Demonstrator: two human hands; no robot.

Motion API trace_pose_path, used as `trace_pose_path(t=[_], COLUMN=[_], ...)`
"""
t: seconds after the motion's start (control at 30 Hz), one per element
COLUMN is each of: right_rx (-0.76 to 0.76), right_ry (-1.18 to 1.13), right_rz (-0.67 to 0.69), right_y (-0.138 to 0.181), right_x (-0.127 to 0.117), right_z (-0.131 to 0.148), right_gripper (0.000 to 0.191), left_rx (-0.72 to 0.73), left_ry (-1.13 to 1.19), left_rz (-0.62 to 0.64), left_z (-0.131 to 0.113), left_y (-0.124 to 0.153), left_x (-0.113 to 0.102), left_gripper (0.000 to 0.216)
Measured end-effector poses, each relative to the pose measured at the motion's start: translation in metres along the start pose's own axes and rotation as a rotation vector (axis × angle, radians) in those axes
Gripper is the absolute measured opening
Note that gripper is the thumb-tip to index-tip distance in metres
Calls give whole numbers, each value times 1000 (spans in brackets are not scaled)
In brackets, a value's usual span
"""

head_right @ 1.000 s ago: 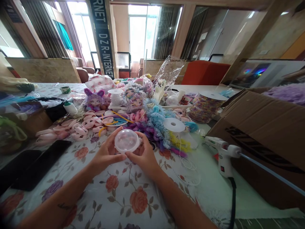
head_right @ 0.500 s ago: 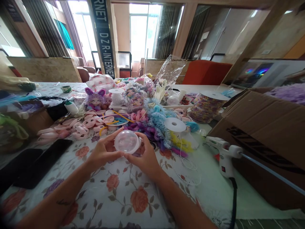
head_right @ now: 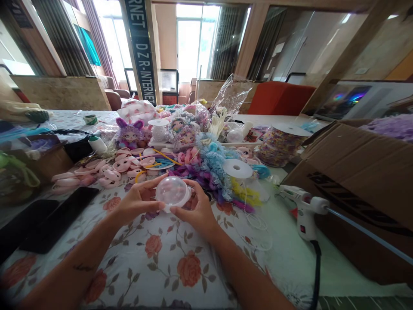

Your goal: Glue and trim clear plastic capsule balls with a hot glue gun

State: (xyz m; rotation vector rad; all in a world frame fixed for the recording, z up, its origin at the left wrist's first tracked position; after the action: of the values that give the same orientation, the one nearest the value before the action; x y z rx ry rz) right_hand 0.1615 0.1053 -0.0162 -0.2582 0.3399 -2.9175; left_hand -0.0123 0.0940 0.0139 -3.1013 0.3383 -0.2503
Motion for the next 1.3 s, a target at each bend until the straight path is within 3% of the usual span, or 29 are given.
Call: trace_pose_path(t=[0.37,0.6,0.9,1.3], right_rx=[13,26,17,1], right_ry=[-52,-68,-82,-59], right_rz=[6,20,37,35], right_y=[0,0,0,0], right_x=[1,2,3,4], right_z=[0,1,-1,2], right_gripper=[74,76,77,79], left_rx=[26,70,132,235], left_ry=[-5,17,-2,-262], left_rz=[-22,-102,-102,-160], left_z=[-2,-3,-6,-8], left_y=[0,1,4,6], left_x=[-1,3,8,7], left_gripper=[84,85,73,73])
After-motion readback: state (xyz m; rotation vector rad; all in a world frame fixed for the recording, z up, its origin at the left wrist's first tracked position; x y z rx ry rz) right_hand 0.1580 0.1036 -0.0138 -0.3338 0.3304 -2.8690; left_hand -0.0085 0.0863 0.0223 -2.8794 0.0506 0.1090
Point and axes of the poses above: each hand's wrist, its own y-axis away from the middle knuckle, its own x-axis out of the palm, z = x × y, the point moved 5 cm from there along -y, towards the middle knuckle, and after that the axes turned 5 degrees about -z, right-handed, at the moved point
